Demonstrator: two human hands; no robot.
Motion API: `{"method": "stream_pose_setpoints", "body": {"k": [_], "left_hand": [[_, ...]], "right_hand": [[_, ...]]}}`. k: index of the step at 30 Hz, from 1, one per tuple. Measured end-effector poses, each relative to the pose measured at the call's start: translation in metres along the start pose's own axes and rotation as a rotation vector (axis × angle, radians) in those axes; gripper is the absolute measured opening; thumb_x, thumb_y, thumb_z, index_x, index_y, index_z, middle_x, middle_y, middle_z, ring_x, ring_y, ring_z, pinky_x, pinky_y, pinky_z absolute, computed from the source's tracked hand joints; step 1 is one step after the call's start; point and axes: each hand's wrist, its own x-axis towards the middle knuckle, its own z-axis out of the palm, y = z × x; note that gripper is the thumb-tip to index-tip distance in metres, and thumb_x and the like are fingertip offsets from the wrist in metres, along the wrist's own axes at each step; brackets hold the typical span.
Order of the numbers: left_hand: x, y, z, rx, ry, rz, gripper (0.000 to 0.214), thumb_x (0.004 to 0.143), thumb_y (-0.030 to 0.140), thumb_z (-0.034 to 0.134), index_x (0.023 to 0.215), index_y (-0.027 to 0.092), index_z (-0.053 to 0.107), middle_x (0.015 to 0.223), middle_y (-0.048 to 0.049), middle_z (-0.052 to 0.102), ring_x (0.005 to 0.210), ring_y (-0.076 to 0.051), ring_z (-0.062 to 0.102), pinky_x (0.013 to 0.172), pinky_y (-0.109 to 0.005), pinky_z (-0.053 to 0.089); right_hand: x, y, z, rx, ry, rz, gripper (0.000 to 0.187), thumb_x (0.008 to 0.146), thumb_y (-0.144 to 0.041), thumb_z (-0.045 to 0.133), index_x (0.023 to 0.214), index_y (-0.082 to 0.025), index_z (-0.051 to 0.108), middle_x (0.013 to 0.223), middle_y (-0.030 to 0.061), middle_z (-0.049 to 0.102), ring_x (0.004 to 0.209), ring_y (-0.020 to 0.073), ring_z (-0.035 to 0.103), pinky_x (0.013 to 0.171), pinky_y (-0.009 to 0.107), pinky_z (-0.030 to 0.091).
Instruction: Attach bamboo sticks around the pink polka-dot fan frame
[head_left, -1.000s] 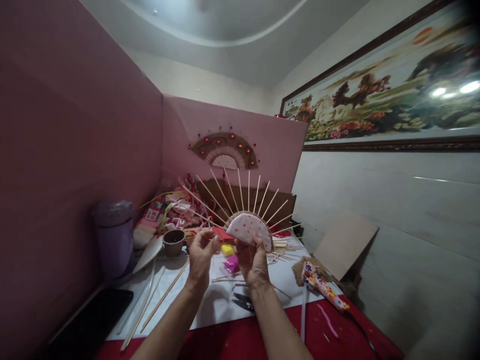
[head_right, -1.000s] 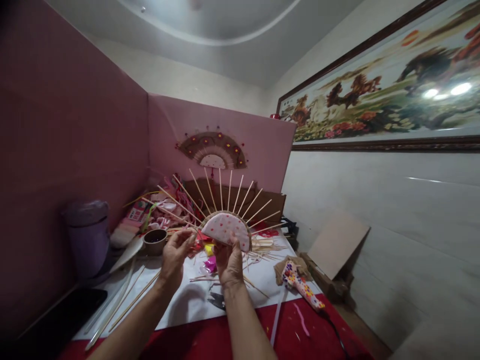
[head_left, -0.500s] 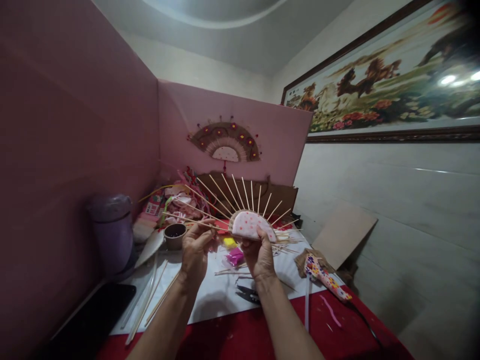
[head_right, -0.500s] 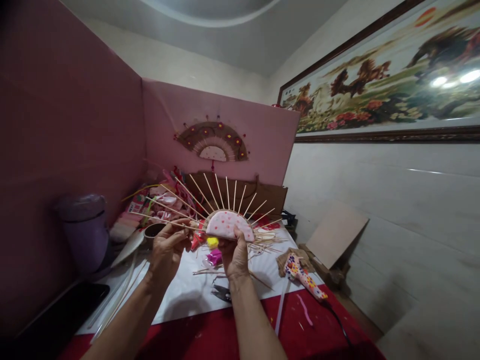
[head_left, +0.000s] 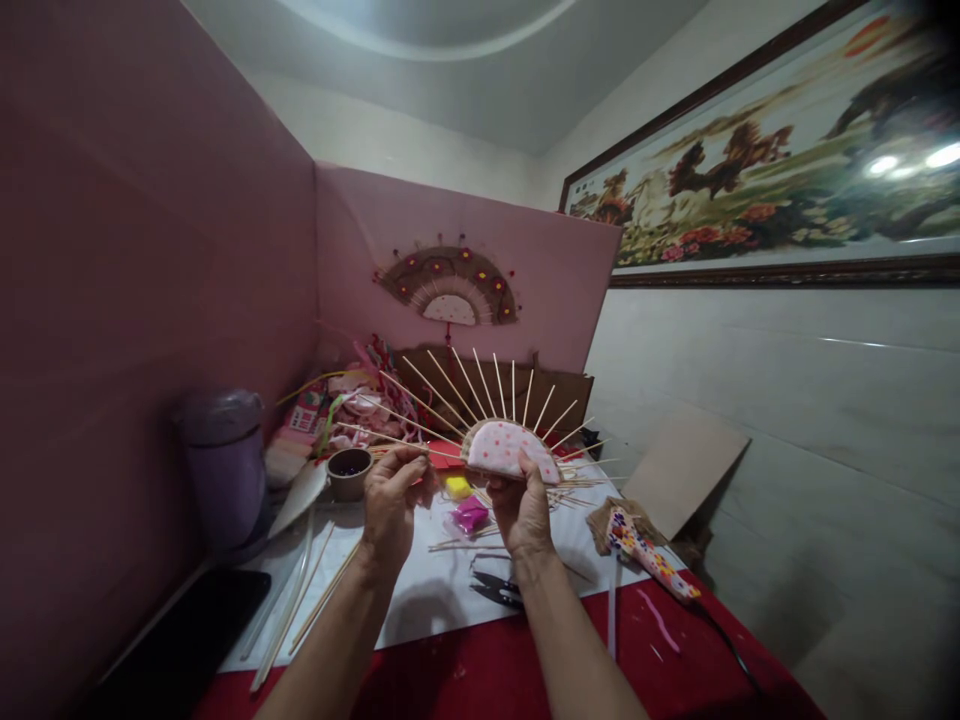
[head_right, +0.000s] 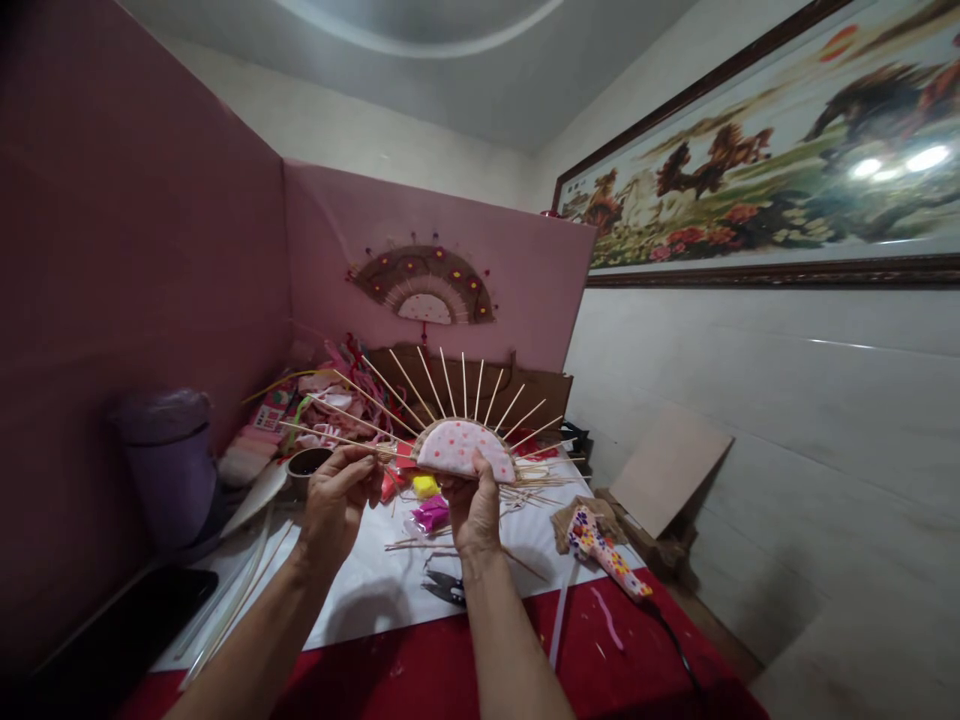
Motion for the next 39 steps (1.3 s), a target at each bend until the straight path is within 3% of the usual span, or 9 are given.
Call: {"method": "stream_pose_setpoints", "body": {"k": [8, 16, 39], "left_hand": [[-0.0026, 0.0009, 0.0023, 0.035, -0.045, 0.002, 0.027, 0.064, 0.021, 0.067, 0.091, 0.016, 0.062, 0.059, 0.0032, 0.058, 0.043, -0.007, 0.049, 0.035, -0.018, 0.032], [-0.0012, -0.0010, 0.0018, 0.110, 0.012, 0.048, 0.015, 0.066, 0.023, 0.066, 0.078, 0.013, 0.063, 0.057, 0.0012, 0.059, 0.042, -0.007, 0.047, 0.035, -0.017, 0.032], [0.0051, -0.0084, -0.0024, 0.173, 0.045, 0.120, 0.018, 0.066, 0.026, 0.067, 0.077, 0.012, 0.063, 0.055, 0.0015, 0.059, 0.038, -0.007, 0.046, 0.033, -0.018, 0.033]], "right_hand": [[0.0030, 0.0006, -0.0013, 0.001, 0.034, -0.004, 0.015, 0.068, -0.025, 0.063, 0.079, -0.017, 0.056, 0.056, -0.0056, 0.061, 0.043, 0.0067, 0.052, 0.041, 0.016, 0.043], [0.0016, 0.0004, -0.0001, 0.023, 0.009, -0.011, 0.012, 0.068, -0.022, 0.063, 0.076, -0.018, 0.055, 0.056, -0.0055, 0.062, 0.042, 0.0068, 0.052, 0.039, 0.016, 0.042], [0.0026, 0.0023, 0.0000, 0.041, 0.029, -0.011, 0.013, 0.068, -0.021, 0.064, 0.078, -0.018, 0.057, 0.057, -0.0054, 0.063, 0.044, 0.0074, 0.054, 0.040, 0.016, 0.044]]}}
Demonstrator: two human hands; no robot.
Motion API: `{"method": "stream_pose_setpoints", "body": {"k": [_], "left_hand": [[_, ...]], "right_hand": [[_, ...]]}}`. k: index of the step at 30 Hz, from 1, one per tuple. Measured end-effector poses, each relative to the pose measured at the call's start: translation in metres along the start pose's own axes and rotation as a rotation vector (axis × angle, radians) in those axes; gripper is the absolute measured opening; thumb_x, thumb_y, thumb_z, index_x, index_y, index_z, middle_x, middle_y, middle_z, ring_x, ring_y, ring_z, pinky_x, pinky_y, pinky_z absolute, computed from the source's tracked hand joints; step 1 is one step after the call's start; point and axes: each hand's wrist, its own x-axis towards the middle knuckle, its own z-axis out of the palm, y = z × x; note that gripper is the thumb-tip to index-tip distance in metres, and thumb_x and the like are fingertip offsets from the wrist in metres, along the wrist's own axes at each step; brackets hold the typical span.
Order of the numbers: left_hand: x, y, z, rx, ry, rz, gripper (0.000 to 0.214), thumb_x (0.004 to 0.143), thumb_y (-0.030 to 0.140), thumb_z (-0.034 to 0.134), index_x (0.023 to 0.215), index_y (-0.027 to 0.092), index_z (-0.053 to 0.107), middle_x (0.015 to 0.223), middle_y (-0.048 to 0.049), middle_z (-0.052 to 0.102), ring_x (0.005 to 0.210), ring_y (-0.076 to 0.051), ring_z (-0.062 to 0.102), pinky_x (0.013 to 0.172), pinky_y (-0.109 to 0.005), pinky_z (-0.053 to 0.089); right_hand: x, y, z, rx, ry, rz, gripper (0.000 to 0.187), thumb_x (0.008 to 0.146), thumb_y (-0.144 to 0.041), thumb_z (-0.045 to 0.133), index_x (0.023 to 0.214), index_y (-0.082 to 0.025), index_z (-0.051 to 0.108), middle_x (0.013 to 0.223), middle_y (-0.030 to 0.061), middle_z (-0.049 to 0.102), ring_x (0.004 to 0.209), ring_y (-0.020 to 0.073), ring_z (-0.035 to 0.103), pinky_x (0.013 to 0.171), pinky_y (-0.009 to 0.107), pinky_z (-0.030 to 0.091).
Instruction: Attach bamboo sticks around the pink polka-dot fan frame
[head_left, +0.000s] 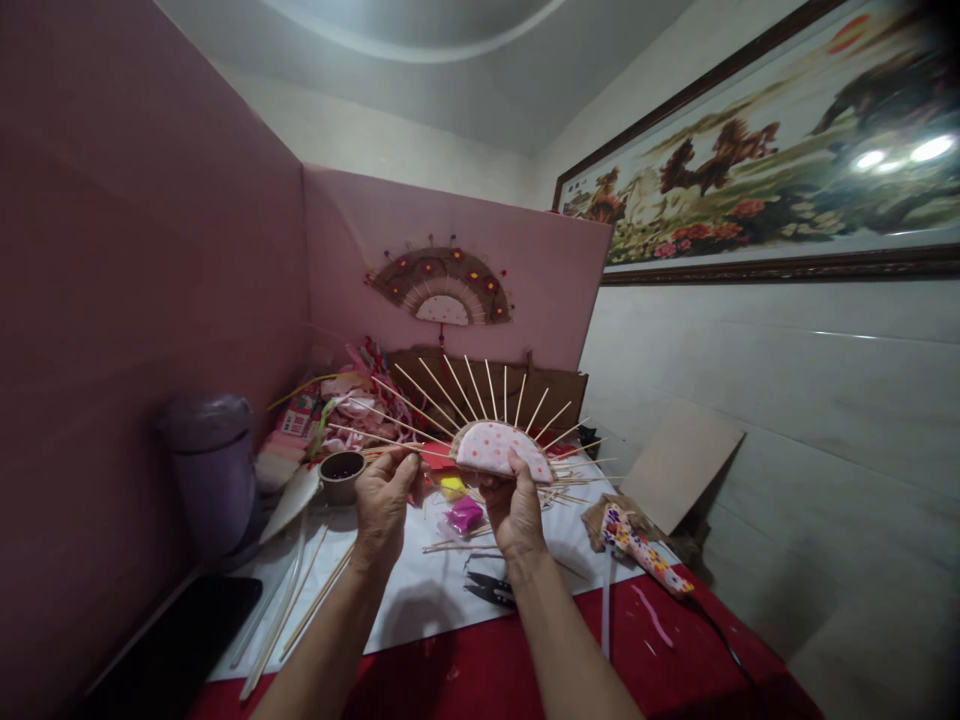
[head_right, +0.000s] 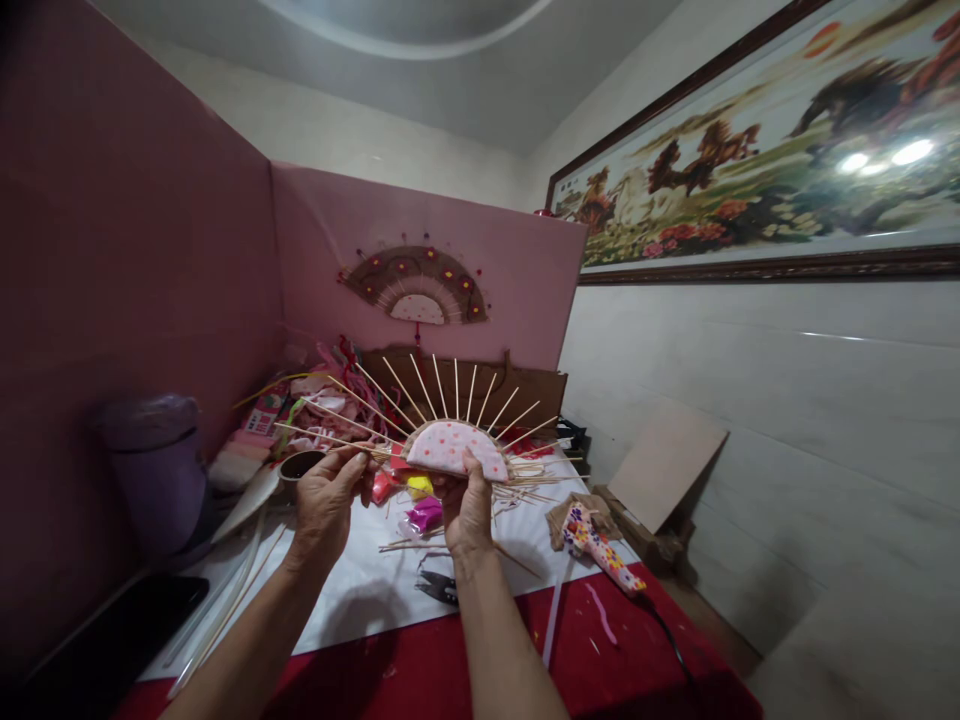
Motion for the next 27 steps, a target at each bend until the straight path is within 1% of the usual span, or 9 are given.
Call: {"method": "stream_pose_setpoints", "body": {"k": [6, 13, 18, 23, 25, 27], "left_hand": [[-0.0001, 0.0014, 0.0002, -0.020, 0.010, -0.011, 0.019, 0.065, 0.025, 0.068, 0.078, 0.012, 0.062, 0.057, 0.0010, 0.060, 0.040, -0.007, 0.047, 0.033, -0.018, 0.034], [0.0003, 0.0003, 0.0002, -0.024, -0.003, 0.006, 0.019, 0.066, 0.026, 0.067, 0.078, 0.012, 0.062, 0.057, 0.0019, 0.060, 0.038, -0.007, 0.046, 0.033, -0.018, 0.034], [0.0004, 0.0011, 0.0003, -0.019, -0.025, 0.008, 0.017, 0.067, 0.026, 0.067, 0.075, 0.012, 0.062, 0.054, 0.0027, 0.058, 0.037, -0.006, 0.045, 0.033, -0.018, 0.033], [-0.0003, 0.0012, 0.0002, -0.020, -0.022, 0.013, 0.017, 0.065, 0.025, 0.067, 0.073, 0.012, 0.061, 0.053, 0.0030, 0.058, 0.036, -0.006, 0.045, 0.033, -0.018, 0.034], [-0.0009, 0.0019, 0.0012, -0.024, -0.023, 0.002, 0.019, 0.065, 0.026, 0.067, 0.075, 0.012, 0.061, 0.055, 0.0022, 0.058, 0.036, -0.006, 0.044, 0.032, -0.017, 0.032], [-0.0017, 0.0031, 0.0027, -0.012, -0.007, -0.015, 0.025, 0.065, 0.028, 0.067, 0.083, 0.012, 0.061, 0.058, 0.0028, 0.058, 0.035, -0.005, 0.043, 0.029, -0.016, 0.027]], "right_hand": [[-0.0010, -0.0006, 0.0025, -0.017, 0.021, 0.007, 0.020, 0.066, -0.021, 0.065, 0.084, -0.018, 0.057, 0.062, -0.0051, 0.064, 0.047, 0.0070, 0.055, 0.040, 0.016, 0.043], [0.0012, 0.0003, 0.0004, 0.008, 0.020, 0.008, 0.017, 0.066, -0.020, 0.065, 0.081, -0.017, 0.058, 0.062, -0.0052, 0.063, 0.046, 0.0067, 0.053, 0.039, 0.016, 0.042], [0.0006, -0.0006, 0.0013, 0.000, 0.007, 0.018, 0.013, 0.067, -0.021, 0.064, 0.078, -0.017, 0.057, 0.058, -0.0052, 0.061, 0.043, 0.0064, 0.051, 0.039, 0.016, 0.042], [0.0007, -0.0008, 0.0008, -0.008, 0.009, 0.015, 0.014, 0.067, -0.022, 0.063, 0.079, -0.017, 0.056, 0.057, -0.0058, 0.060, 0.043, 0.0062, 0.049, 0.039, 0.016, 0.041], [0.0007, -0.0007, 0.0007, -0.008, 0.002, 0.002, 0.016, 0.067, -0.021, 0.063, 0.081, -0.018, 0.055, 0.060, -0.0060, 0.061, 0.045, 0.0063, 0.050, 0.040, 0.016, 0.041], [0.0006, -0.0009, 0.0009, -0.018, -0.006, -0.007, 0.016, 0.067, -0.023, 0.063, 0.080, -0.018, 0.055, 0.062, -0.0058, 0.061, 0.046, 0.0061, 0.050, 0.041, 0.016, 0.042]]}}
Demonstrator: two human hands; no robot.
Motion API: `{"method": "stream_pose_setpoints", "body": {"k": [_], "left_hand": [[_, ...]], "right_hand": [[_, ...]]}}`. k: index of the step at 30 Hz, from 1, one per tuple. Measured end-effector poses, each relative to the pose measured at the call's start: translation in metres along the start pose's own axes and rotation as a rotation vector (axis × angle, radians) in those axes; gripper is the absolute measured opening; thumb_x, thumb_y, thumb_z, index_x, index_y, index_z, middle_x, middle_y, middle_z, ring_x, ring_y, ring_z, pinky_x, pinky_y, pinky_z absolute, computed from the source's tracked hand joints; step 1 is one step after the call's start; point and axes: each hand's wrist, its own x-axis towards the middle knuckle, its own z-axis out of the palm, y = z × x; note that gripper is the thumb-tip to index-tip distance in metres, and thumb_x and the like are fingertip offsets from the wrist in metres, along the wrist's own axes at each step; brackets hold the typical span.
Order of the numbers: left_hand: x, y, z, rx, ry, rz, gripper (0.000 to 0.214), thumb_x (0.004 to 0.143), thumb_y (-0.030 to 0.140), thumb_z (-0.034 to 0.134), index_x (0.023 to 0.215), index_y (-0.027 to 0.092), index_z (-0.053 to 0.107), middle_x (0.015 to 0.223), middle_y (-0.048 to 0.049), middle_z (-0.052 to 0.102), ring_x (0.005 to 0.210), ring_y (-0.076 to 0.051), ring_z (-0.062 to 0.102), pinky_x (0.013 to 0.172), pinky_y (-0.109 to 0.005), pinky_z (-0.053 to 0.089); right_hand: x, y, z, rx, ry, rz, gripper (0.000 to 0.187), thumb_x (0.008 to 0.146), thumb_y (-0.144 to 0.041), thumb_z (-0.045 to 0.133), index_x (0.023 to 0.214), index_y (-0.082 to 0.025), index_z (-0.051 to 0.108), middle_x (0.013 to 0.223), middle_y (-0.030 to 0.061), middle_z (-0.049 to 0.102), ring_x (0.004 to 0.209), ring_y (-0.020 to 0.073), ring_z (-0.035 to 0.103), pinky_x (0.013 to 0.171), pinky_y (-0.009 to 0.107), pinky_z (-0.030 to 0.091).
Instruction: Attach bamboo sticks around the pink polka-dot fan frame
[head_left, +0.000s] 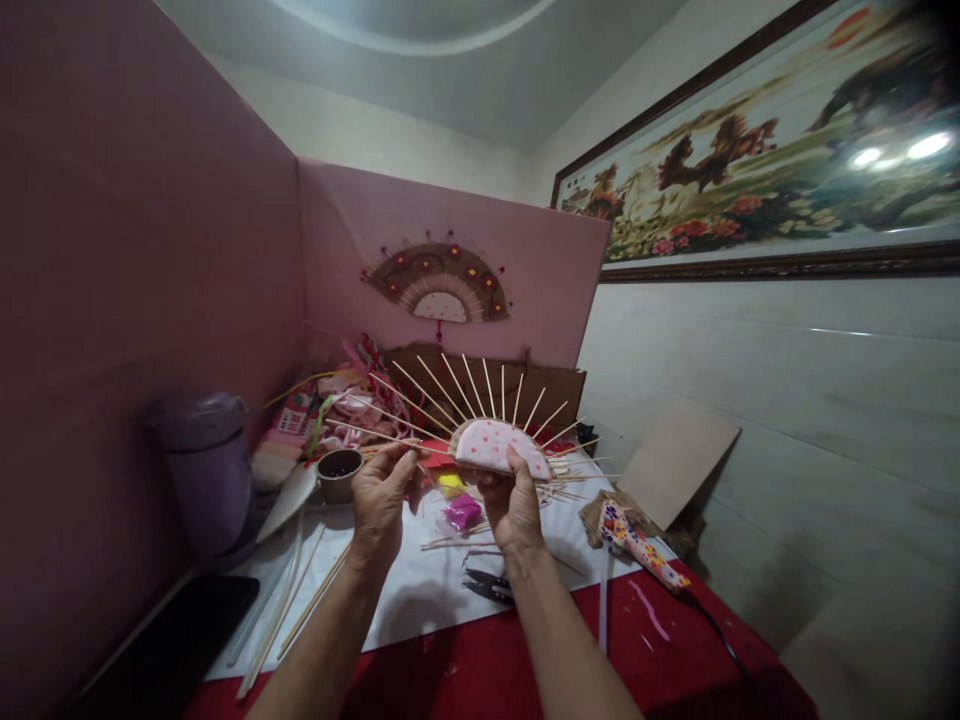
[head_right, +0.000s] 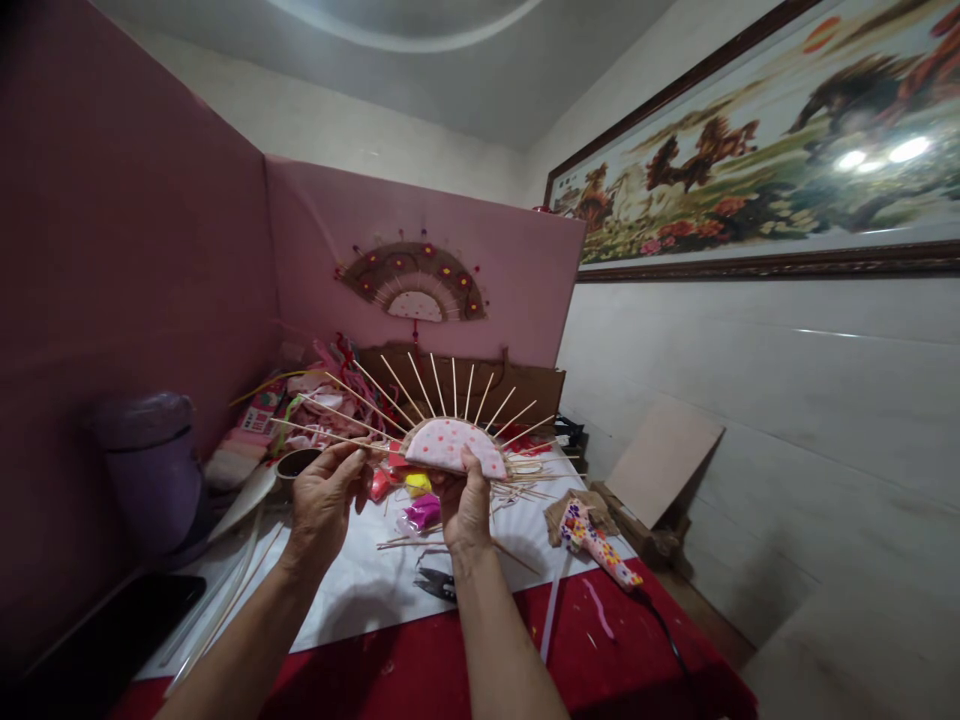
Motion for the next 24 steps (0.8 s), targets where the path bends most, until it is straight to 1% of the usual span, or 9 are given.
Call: {"method": "stream_pose_setpoints", "body": {"k": [3, 5, 6, 7, 9, 11, 13, 19, 24], "left_hand": [[-0.001, 0.002, 0.001, 0.089, 0.159, 0.076, 0.031, 0.064, 0.026, 0.067, 0.091, 0.016, 0.057, 0.063, 0.0044, 0.057, 0.037, -0.004, 0.044, 0.030, -0.015, 0.028], [-0.003, 0.001, 0.002, 0.187, 0.262, 0.188, 0.025, 0.064, 0.025, 0.067, 0.085, 0.017, 0.057, 0.066, 0.0045, 0.057, 0.043, -0.004, 0.049, 0.037, -0.015, 0.036], [-0.004, 0.000, 0.002, 0.225, 0.260, 0.223, 0.020, 0.065, 0.025, 0.067, 0.081, 0.016, 0.058, 0.065, 0.0043, 0.057, 0.045, -0.005, 0.050, 0.041, -0.015, 0.038], [-0.006, -0.001, 0.003, 0.252, 0.214, 0.218, 0.017, 0.066, 0.026, 0.067, 0.076, 0.015, 0.059, 0.062, 0.0041, 0.056, 0.046, -0.005, 0.050, 0.042, -0.015, 0.039], [-0.009, -0.006, 0.005, 0.241, 0.044, 0.085, 0.020, 0.066, 0.031, 0.068, 0.072, 0.013, 0.061, 0.057, 0.0029, 0.056, 0.042, -0.006, 0.048, 0.038, -0.016, 0.037], [-0.013, -0.010, 0.009, 0.158, -0.107, -0.113, 0.029, 0.063, 0.035, 0.071, 0.080, 0.012, 0.064, 0.061, 0.0002, 0.060, 0.040, -0.007, 0.049, 0.033, -0.018, 0.034], [-0.016, -0.013, 0.013, 0.054, -0.175, -0.220, 0.038, 0.060, 0.036, 0.073, 0.088, 0.011, 0.063, 0.071, -0.0033, 0.064, 0.044, -0.010, 0.054, 0.030, -0.019, 0.035], [-0.020, -0.014, 0.017, -0.064, -0.151, -0.216, 0.031, 0.065, 0.035, 0.070, 0.081, 0.010, 0.061, 0.064, -0.0026, 0.063, 0.048, -0.012, 0.058, 0.036, -0.019, 0.040], [-0.015, -0.011, 0.015, -0.059, -0.074, -0.166, 0.032, 0.066, 0.034, 0.069, 0.084, 0.009, 0.062, 0.065, -0.0042, 0.067, 0.054, -0.015, 0.063, 0.056, -0.028, 0.052]], "right_hand": [[0.000, -0.001, 0.000, -0.016, 0.006, -0.006, 0.017, 0.068, -0.025, 0.064, 0.081, -0.017, 0.056, 0.063, -0.0051, 0.062, 0.044, 0.0056, 0.050, 0.041, 0.016, 0.041], [0.000, -0.001, 0.001, -0.020, 0.022, -0.008, 0.020, 0.067, -0.026, 0.065, 0.083, -0.017, 0.056, 0.062, -0.0046, 0.063, 0.044, 0.0060, 0.051, 0.039, 0.016, 0.040], [0.000, 0.000, 0.001, -0.022, 0.030, -0.006, 0.020, 0.067, -0.027, 0.065, 0.083, -0.018, 0.057, 0.061, -0.0045, 0.063, 0.044, 0.0064, 0.052, 0.039, 0.016, 0.039], [-0.001, 0.000, 0.001, -0.023, 0.037, -0.007, 0.021, 0.067, -0.027, 0.066, 0.083, -0.018, 0.057, 0.059, -0.0046, 0.063, 0.044, 0.0069, 0.052, 0.039, 0.016, 0.039], [-0.002, 0.001, 0.002, -0.025, 0.032, -0.011, 0.020, 0.068, -0.027, 0.067, 0.082, -0.018, 0.057, 0.057, -0.0045, 0.062, 0.045, 0.0077, 0.054, 0.041, 0.016, 0.041], [-0.005, 0.003, 0.002, -0.029, -0.001, -0.008, 0.018, 0.068, -0.027, 0.066, 0.081, -0.017, 0.058, 0.057, -0.0041, 0.062, 0.046, 0.0076, 0.054, 0.043, 0.017, 0.042], [-0.007, 0.005, 0.002, -0.032, -0.052, 0.006, 0.017, 0.070, -0.027, 0.065, 0.082, -0.017, 0.059, 0.058, -0.0041, 0.063, 0.046, 0.0073, 0.054, 0.044, 0.017, 0.043], [-0.016, 0.015, 0.004, -0.117, -0.139, 0.081, 0.025, 0.074, -0.037, 0.061, 0.091, -0.019, 0.060, 0.069, -0.0014, 0.066, 0.057, 0.0126, 0.059, 0.048, 0.023, 0.047], [-0.018, 0.022, 0.010, -0.299, -0.211, 0.230, 0.041, 0.065, -0.050, 0.068, 0.091, -0.019, 0.060, 0.076, 0.0019, 0.067, 0.064, 0.0134, 0.059, 0.050, 0.022, 0.046]]}}
